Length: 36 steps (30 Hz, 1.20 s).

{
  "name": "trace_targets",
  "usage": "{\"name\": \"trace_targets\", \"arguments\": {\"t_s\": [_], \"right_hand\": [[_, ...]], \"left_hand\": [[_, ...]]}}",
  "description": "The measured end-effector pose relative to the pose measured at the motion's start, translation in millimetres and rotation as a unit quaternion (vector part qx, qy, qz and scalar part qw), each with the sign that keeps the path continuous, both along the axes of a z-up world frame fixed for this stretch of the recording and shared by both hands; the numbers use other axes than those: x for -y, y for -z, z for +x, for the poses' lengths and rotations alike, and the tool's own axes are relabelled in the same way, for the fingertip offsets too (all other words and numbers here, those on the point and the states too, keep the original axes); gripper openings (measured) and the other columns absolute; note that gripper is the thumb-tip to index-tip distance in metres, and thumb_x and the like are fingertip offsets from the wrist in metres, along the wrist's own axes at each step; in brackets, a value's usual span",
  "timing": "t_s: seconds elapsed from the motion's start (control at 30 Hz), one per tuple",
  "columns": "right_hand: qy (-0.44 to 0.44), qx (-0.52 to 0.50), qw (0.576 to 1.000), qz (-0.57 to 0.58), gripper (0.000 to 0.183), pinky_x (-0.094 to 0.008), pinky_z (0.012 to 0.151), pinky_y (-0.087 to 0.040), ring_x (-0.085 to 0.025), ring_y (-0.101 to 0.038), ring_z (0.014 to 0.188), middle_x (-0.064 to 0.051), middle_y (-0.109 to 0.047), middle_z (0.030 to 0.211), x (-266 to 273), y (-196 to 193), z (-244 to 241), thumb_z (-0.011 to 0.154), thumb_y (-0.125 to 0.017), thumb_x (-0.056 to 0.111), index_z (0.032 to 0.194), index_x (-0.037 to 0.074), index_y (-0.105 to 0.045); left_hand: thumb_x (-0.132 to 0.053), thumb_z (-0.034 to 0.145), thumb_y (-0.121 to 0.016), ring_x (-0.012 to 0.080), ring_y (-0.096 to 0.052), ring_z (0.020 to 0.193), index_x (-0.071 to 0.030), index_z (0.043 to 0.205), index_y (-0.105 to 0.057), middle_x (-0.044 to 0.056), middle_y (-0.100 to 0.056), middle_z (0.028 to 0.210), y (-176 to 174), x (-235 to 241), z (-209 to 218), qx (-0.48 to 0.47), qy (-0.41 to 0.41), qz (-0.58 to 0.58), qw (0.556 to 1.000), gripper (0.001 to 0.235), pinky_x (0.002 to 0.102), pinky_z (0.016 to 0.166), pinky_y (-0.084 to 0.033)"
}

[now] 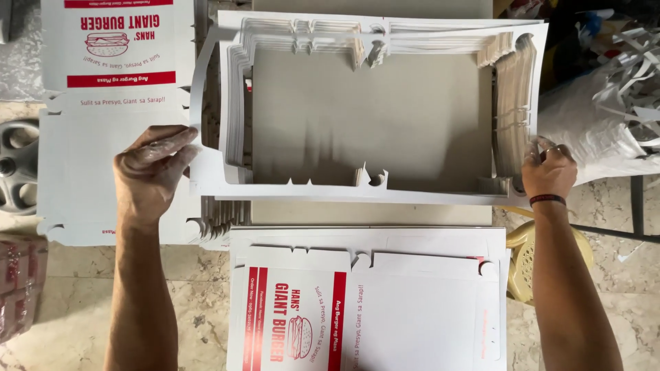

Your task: The person is stripping the excess waste cardboard from pre-cut burger box templates and stacking the finished templates for further processing.

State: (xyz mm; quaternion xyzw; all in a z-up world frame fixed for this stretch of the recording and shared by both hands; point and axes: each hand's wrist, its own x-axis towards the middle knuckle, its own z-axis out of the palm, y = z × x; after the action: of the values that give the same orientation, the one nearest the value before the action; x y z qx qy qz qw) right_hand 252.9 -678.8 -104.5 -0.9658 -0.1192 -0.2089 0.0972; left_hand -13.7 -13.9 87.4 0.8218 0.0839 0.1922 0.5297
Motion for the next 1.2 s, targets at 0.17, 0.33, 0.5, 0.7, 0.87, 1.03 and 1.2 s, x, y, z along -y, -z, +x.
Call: {"name": "trace_targets", "arguments": {"t_s": [0.17, 0.33, 0.5, 0.7, 0.87, 1.03, 1.2], "right_hand": [[-0.010, 0.008, 0.999, -0.031, 0.017, -0.045, 0.056, -0.056, -0.030, -0.067, 0.067, -0.015, -0.072, 0.094, 0, -2, -2, 0.104, -0.078, 0.008, 0.119, 0.008, -0.086], [-0.017, 0.045, 0.998, -0.049, 0.016, -0.044, 0.054, -0.058, -0.030, -0.069, 0.066, -0.015, -0.073, 0.095, -2, -4, -7, 0.103, -0.082, 0.010, 0.119, 0.011, -0.087], [-0.023, 0.058, 0.998, -0.026, 0.014, -0.046, 0.058, -0.059, -0.032, -0.071, 0.070, -0.015, -0.074, 0.096, 6, 7, -4, 0.104, -0.080, 0.008, 0.116, 0.009, -0.086], [-0.022, 0.058, 0.998, -0.023, 0.014, -0.044, 0.061, -0.062, -0.032, -0.073, 0.073, -0.019, -0.077, 0.100, 1, 3, -6, 0.106, -0.080, 0.010, 0.118, 0.004, -0.086], [-0.024, 0.045, 0.998, -0.026, 0.013, -0.044, 0.057, -0.057, -0.028, -0.069, 0.069, -0.013, -0.073, 0.094, -3, -5, -7, 0.111, -0.082, 0.015, 0.121, 0.009, -0.086], [-0.055, 0.028, 0.998, -0.021, 0.015, -0.044, 0.059, -0.056, -0.028, -0.066, 0.066, -0.013, -0.070, 0.093, -4, -12, -11, 0.110, -0.078, 0.006, 0.122, 0.010, -0.086], [-0.040, 0.012, 0.999, -0.022, 0.020, -0.043, 0.060, -0.062, -0.027, -0.070, 0.072, -0.014, -0.075, 0.100, -6, -15, -9, 0.106, -0.077, 0.002, 0.121, 0.013, -0.085]], "left_hand": [[0.018, 0.103, -0.068, 0.0272, -0.069, 0.112, 0.002, 0.129, -0.069, 0.022, -0.066, 0.132, -79, 43, 53, 0.091, 0.192, 0.158, 0.964, 0.031, 0.030, 0.085, -0.056], [0.030, 0.089, -0.051, 0.0339, -0.073, 0.125, -0.002, 0.137, -0.064, 0.018, -0.062, 0.144, -166, 111, 113, 0.191, 0.334, 0.193, 0.903, 0.059, 0.037, 0.090, -0.060], [0.026, 0.093, -0.050, 0.0334, -0.076, 0.128, -0.003, 0.141, -0.058, 0.015, -0.060, 0.149, -207, 122, 90, 0.186, 0.360, 0.159, 0.900, 0.057, 0.037, 0.088, -0.060], [0.021, 0.106, -0.045, 0.0382, -0.062, 0.141, 0.013, 0.137, -0.053, 0.024, -0.056, 0.145, -189, 85, 45, 0.124, 0.354, 0.038, 0.926, 0.033, 0.047, 0.128, -0.056], [0.016, 0.105, -0.052, 0.0005, -0.051, 0.092, -0.013, 0.143, -0.055, 0.010, -0.052, 0.155, -13, -16, 34, 0.013, 0.122, -0.032, 0.992, 0.048, 0.015, 0.053, -0.033], [0.001, 0.097, -0.062, 0.0070, -0.042, 0.094, -0.009, 0.139, -0.060, 0.006, -0.056, 0.149, 78, -23, 21, -0.142, -0.011, -0.069, 0.987, 0.043, 0.019, 0.087, -0.039], [-0.001, 0.095, -0.060, 0.0165, -0.052, 0.137, -0.013, 0.138, -0.061, 0.006, -0.054, 0.151, 100, -20, 16, -0.234, -0.040, -0.078, 0.968, 0.044, 0.024, 0.111, -0.043]]}}
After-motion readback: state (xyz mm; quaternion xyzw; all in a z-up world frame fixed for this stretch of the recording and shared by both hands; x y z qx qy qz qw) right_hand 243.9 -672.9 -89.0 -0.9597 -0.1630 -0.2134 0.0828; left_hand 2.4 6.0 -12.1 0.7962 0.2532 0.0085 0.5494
